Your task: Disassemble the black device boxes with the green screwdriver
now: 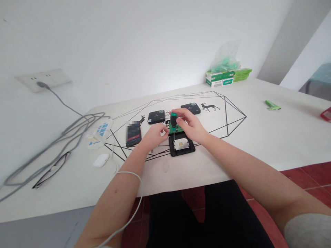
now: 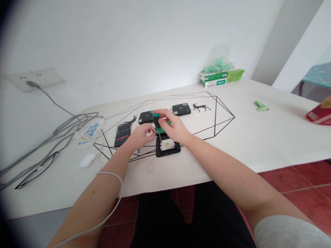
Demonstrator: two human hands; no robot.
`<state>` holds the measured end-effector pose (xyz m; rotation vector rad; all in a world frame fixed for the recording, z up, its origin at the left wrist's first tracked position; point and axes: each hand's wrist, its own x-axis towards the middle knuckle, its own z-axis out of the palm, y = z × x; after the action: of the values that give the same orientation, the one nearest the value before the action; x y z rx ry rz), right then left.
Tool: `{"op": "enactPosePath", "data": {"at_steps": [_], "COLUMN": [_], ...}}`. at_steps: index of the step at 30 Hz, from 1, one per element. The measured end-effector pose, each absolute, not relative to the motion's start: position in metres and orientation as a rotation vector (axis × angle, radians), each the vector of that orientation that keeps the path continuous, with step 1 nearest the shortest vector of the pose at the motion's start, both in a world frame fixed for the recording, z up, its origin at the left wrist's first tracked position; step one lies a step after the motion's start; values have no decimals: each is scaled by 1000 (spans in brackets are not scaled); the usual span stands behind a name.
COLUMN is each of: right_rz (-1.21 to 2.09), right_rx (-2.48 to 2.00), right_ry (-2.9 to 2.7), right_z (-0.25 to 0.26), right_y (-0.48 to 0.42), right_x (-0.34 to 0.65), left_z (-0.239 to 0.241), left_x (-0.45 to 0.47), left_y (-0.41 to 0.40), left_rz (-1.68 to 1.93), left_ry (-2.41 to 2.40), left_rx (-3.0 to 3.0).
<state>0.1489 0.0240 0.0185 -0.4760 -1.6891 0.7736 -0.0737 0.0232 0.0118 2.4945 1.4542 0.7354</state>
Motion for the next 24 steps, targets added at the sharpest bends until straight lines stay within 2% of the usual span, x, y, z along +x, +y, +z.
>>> {"op": "enactPosePath", "data": {"at_steps": [7, 14, 20, 24], "right_rz": [610, 849, 635, 650], "right_rx": [-578, -430, -575, -527], "right_ry": [-1653, -1659, -1644, -1707], "right_z": [12, 18, 13, 14], "right_y": [27, 23, 26, 24], "right_x": [147, 146, 145, 146], "left_z": [7, 8, 7, 6], "left_x": [-73, -75, -75, -75], "left_y": [25, 25, 26, 28], "left_rz": [595, 599, 610, 657], "left_ry": [1412, 1362, 1357, 1360], "left_rx": [2530, 2603, 2626, 2597]}}
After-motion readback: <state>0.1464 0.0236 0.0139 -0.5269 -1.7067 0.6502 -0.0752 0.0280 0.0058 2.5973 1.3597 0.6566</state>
